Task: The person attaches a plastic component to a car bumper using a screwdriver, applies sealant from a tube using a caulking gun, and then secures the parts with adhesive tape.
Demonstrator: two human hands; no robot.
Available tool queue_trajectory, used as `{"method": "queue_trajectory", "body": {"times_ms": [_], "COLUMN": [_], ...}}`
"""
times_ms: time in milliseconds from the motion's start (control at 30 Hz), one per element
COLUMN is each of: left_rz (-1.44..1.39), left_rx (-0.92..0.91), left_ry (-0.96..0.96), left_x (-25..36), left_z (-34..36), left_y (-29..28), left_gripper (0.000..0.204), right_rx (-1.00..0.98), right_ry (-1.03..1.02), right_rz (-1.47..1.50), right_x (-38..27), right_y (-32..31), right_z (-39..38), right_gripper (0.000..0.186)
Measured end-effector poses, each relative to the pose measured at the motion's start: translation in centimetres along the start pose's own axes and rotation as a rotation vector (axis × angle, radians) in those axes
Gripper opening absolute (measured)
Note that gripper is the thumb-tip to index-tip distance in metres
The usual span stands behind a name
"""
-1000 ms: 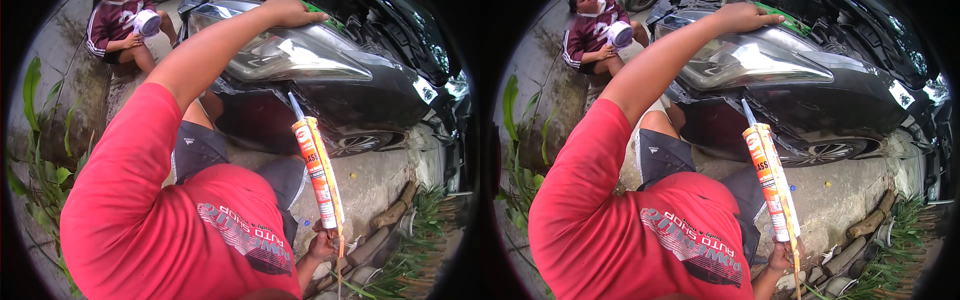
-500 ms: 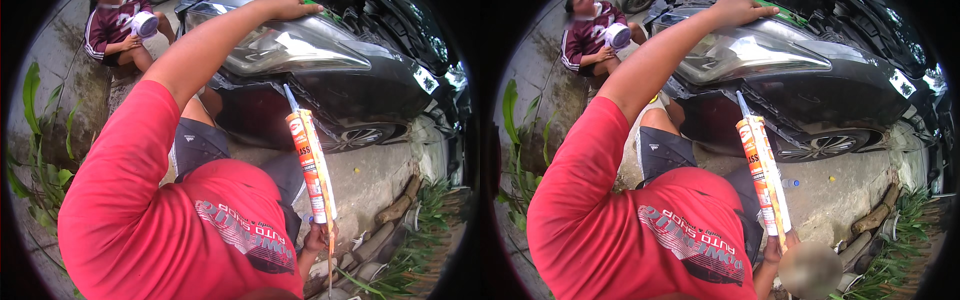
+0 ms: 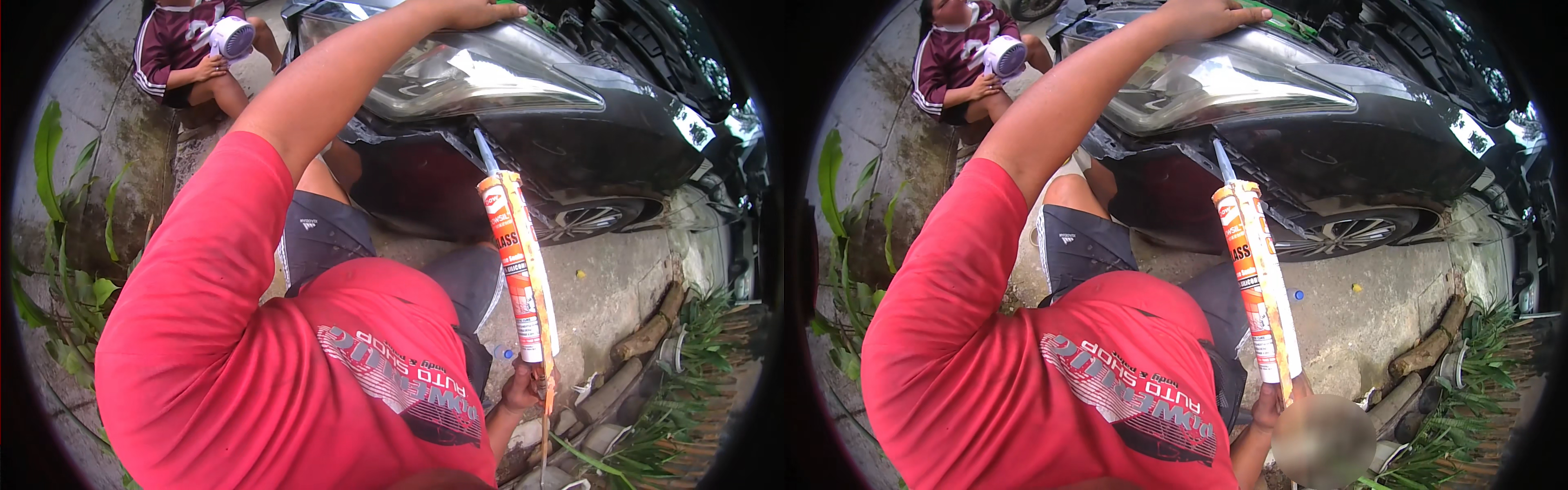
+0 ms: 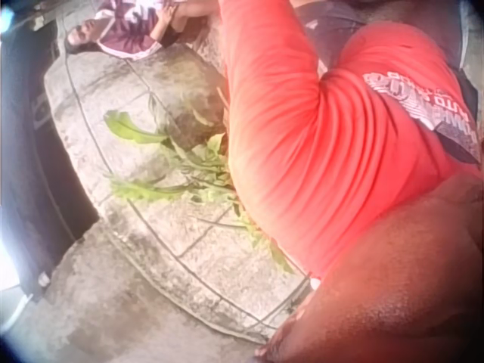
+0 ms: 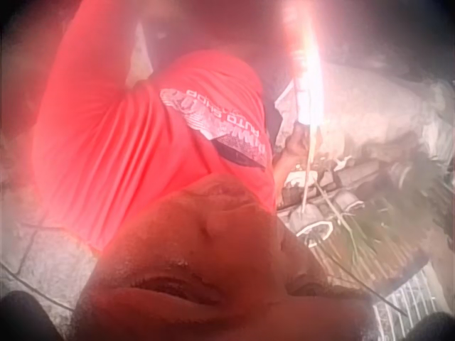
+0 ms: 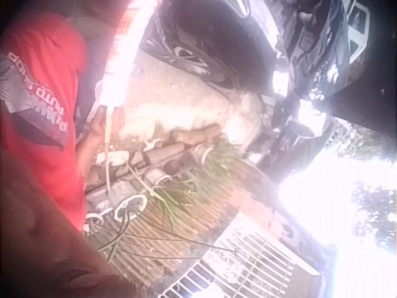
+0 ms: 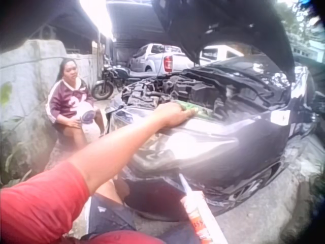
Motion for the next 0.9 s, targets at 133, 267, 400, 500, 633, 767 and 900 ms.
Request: {"method": "queue_trajectory", "body": {"times_ms": [133,267,400,500,633,767,900], "left_rz": [-0.009,-0.01,-0.016,-0.029,-0.015,-0.007,-0.012], "left_rx": [-0.043,-0.012,-0.01,-0.029,-0.012,-0.031,-0.02], "left_ry": [-0.007,-0.007,-0.004,0.021,0.002,-0.002,0.0], "left_x": [0.3,0.1,0.0,0.4,0.3,0.2,0.2], "left_z": [-0.4,-0.3,0.0,-1.4,-0.4,0.0,0.1], "left_y": [-0.4,-0.2,0.0,-1.3,-0.3,0.0,0.2], "left_gripper": [0.089,0.088,0.088,0.089,0.09,0.091,0.092], "right_rx": [0.024,0.014,-0.005,-0.008,0.031,0.038,0.011], "right_ry": [-0.03,-0.066,-0.054,-0.047,-0.052,-0.031,0.028], "right_rz": [-0.034,-0.089,-0.106,-0.088,-0.116,-0.107,-0.045], "right_x": [-0.6,-1.6,-1.1,-1.0,-1.9,-1.6,0.7], "right_y": [0.0,0.0,-0.5,-0.5,-0.6,-0.6,-1.3], "right_z": [0.3,0.9,0.4,0.3,0.7,0.4,-1.1], "right_gripper": [0.052,0.052,0.052,0.052,0.052,0.05,0.053]}}
Point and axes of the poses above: each hand's wrist, its own z-axis towards the middle knuckle, its own y-axis out of the palm, x = y × z, the point moved 7 cm from there along z, towards the middle knuckle, and after that the axes turned 3 degrees about -z, right-handed, at the moved point
